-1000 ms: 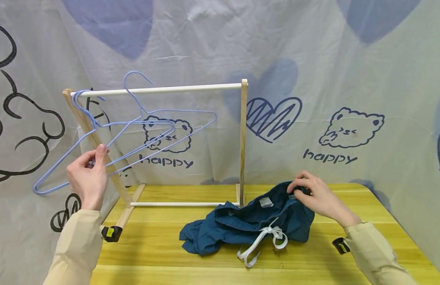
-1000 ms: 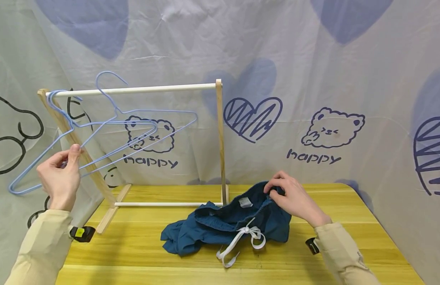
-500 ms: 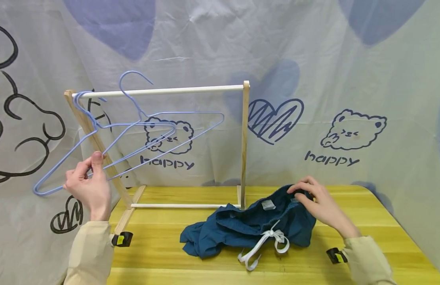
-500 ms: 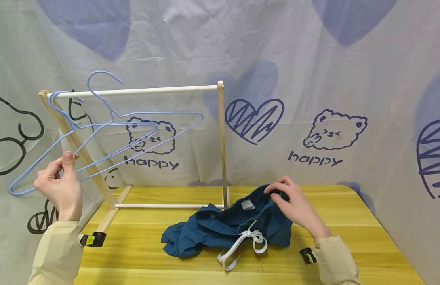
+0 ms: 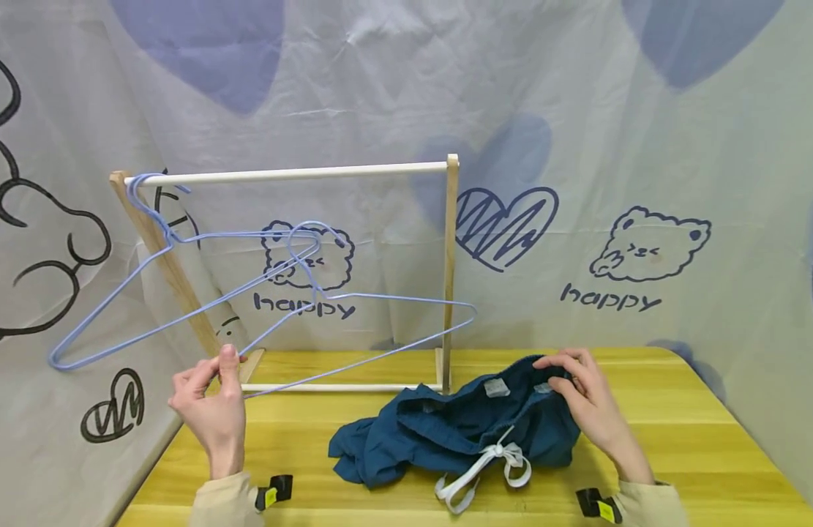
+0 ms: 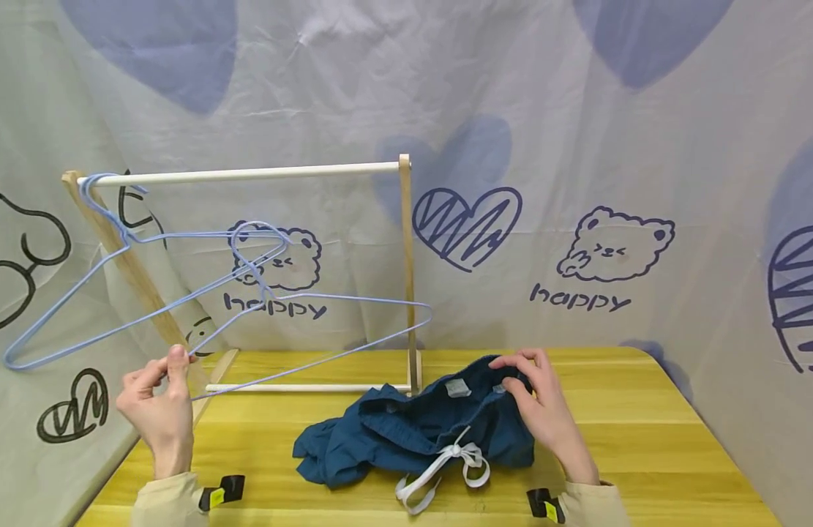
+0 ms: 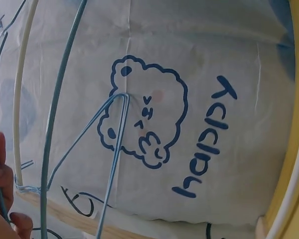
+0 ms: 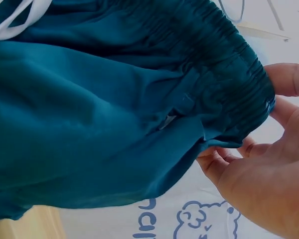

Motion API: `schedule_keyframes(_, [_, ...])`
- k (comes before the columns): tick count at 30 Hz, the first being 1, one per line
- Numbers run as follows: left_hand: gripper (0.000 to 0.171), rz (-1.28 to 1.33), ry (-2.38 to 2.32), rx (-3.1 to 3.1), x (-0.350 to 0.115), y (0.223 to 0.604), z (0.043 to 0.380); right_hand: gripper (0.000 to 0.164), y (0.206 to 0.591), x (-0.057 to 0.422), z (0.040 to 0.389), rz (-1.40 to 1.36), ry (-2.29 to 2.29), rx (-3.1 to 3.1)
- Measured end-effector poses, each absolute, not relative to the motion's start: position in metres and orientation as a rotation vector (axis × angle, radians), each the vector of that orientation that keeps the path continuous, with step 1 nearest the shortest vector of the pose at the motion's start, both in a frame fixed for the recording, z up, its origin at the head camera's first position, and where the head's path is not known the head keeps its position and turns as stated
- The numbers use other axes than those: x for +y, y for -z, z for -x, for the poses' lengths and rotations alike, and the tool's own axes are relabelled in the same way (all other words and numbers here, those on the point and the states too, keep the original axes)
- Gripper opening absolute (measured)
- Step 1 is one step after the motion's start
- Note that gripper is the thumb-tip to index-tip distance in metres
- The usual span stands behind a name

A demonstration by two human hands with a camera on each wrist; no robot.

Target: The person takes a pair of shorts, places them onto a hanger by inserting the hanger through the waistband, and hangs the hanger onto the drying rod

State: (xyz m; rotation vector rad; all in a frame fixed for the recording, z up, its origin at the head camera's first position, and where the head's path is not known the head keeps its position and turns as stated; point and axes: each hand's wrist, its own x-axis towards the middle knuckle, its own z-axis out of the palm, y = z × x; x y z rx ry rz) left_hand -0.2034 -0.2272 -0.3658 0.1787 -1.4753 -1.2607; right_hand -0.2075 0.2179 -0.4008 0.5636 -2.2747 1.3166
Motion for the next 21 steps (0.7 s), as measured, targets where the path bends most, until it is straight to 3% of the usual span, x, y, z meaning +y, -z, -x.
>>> schedule_keyframes(21, [0.016,0.042,1.426,-1.693,-0.194,0.405,0.214,0.020,0.410,0.220,0.203,-0.449,-1.440,-2.194])
